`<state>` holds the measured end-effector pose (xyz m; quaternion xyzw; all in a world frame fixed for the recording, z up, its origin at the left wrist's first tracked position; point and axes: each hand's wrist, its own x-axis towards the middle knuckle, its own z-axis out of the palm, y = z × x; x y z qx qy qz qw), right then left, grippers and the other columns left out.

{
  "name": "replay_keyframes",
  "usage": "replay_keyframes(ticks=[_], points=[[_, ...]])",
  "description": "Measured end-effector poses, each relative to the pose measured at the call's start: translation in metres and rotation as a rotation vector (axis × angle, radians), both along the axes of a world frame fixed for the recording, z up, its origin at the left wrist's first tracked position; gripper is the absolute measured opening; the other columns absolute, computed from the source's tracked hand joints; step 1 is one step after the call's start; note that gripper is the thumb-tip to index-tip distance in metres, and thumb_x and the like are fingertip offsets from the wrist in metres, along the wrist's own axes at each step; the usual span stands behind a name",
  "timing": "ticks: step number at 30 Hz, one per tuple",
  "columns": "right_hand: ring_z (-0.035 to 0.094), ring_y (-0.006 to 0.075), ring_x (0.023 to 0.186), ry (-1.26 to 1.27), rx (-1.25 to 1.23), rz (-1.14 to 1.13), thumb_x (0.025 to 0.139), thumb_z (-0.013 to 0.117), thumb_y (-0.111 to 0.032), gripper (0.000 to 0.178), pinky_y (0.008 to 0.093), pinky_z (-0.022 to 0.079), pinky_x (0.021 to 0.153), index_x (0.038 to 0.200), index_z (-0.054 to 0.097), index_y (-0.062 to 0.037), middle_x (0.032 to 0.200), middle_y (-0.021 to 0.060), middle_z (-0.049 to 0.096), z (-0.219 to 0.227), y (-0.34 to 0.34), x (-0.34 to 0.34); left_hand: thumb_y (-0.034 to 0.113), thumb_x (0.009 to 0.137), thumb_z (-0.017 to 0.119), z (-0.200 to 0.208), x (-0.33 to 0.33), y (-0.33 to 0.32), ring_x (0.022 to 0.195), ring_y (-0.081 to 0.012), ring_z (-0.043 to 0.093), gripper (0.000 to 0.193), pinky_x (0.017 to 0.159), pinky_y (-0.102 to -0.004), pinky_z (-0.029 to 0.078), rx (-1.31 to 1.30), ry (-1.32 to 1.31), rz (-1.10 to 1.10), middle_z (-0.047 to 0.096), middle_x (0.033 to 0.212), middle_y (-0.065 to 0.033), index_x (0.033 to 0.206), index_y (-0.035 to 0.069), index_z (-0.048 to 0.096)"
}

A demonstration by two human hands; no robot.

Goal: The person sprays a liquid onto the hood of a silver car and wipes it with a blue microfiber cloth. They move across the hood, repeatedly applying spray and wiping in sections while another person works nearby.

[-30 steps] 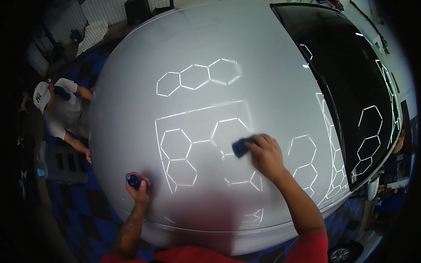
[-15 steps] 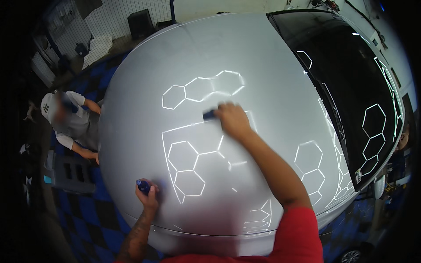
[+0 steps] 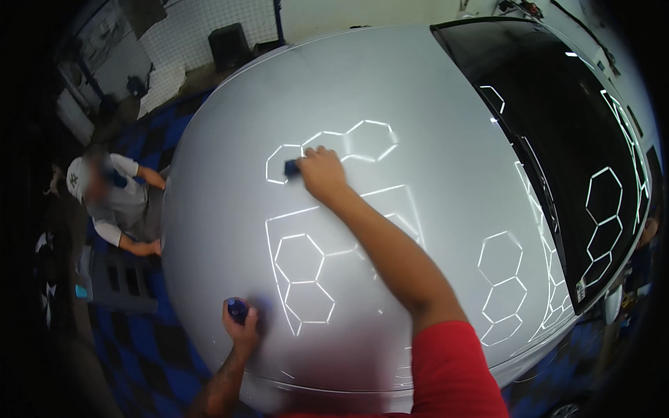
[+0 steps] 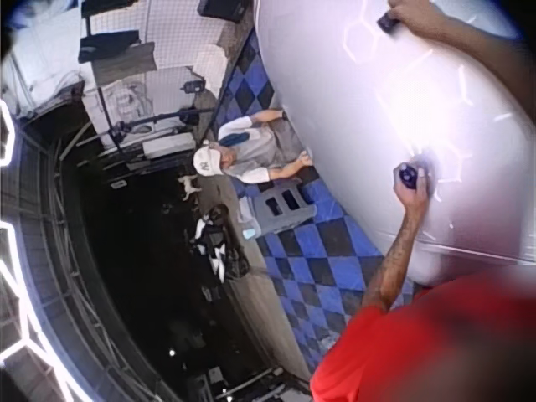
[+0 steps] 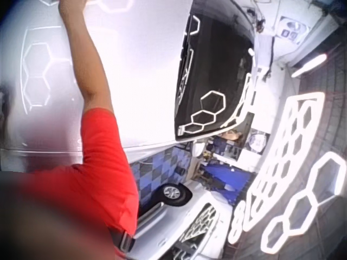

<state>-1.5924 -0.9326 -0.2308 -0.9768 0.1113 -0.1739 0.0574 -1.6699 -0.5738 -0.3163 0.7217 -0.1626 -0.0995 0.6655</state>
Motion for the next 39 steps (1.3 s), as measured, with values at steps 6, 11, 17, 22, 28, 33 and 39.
replay_keyframes(ticks=[6,11,17,22,28,33,39], points=[[0.057,0.0327,0.098,-0.041,-0.031,-0.193,0.076,0.056,-0.001,0.021,0.0438,0.048,0.085,0.090,0.071,-0.0080,0.101,0.0160,0.060,-0.010,-0.079,-0.016,0.010,0.082,0.068,0.026,-0.026,-0.085,0.070,-0.0085,0.055,0.028,0.066,-0.0250,0.048,-0.166,0.035,-0.188,0.059,0.081,-0.0035,0.102,0.001,0.051],[0.062,0.0357,0.096,-0.126,-0.009,-0.669,0.081,0.057,-0.007,0.030,0.0450,0.049,0.087,0.107,0.071,-0.0081,0.101,0.0190,0.064,0.033,-0.253,-0.175,0.011,0.083,0.068,0.032,-0.066,-0.120,0.068,-0.0086,0.057,0.027,0.062,-0.0253,0.049,-0.205,0.210,-0.309,0.059,0.078,-0.0036,0.101,0.002,0.050],[0.066,0.0366,0.094,-0.103,-0.039,-0.983,0.081,0.059,-0.014,0.024,0.0454,0.052,0.084,0.097,0.071,-0.0033,0.096,0.0201,0.069,0.058,-0.339,-0.286,0.011,0.081,0.069,0.024,-0.084,-0.113,0.073,-0.0120,0.061,0.029,0.068,-0.0273,0.052,-0.207,0.051,-0.352,0.063,0.080,-0.0080,0.102,0.001,0.051],[0.060,0.0369,0.088,-0.330,-0.178,-0.629,0.086,0.051,-0.011,0.017,0.0486,0.047,0.077,0.091,0.061,0.0009,0.092,0.0192,0.062,-0.008,-0.225,-0.181,0.010,0.080,0.067,0.018,-0.093,-0.117,0.074,-0.0126,0.061,0.028,0.069,-0.0284,0.051,-0.204,0.007,-0.348,0.063,0.080,-0.0076,0.101,0.001,0.051],[0.059,0.0321,0.091,-0.030,0.139,-0.114,0.076,0.056,-0.003,0.012,0.0455,0.049,0.075,0.079,0.068,-0.0003,0.095,0.0176,0.061,-0.015,0.032,-0.088,0.008,0.082,0.064,0.024,-0.110,-0.121,0.069,-0.0133,0.058,0.025,0.067,-0.0277,0.050,-0.181,0.021,-0.285,0.058,0.078,-0.0056,0.101,0.001,0.050],[0.058,0.0351,0.094,-0.154,0.182,-0.209,0.073,0.057,0.001,0.018,0.0454,0.048,0.079,0.089,0.066,-0.0017,0.098,0.0182,0.061,-0.003,-0.067,-0.160,0.008,0.083,0.062,0.028,-0.112,-0.118,0.067,-0.0130,0.057,0.024,0.065,-0.0276,0.050,-0.214,0.029,-0.299,0.058,0.077,-0.0065,0.101,0.001,0.048],[0.066,0.0365,0.092,-0.182,0.103,-0.953,0.082,0.058,-0.013,0.021,0.0448,0.051,0.084,0.095,0.071,-0.0037,0.097,0.0196,0.068,0.059,-0.280,-0.356,0.009,0.082,0.063,0.025,-0.108,-0.115,0.066,-0.0121,0.057,0.026,0.065,-0.0270,0.049,-0.218,0.020,-0.338,0.060,0.075,-0.0076,0.102,0.001,0.048]])
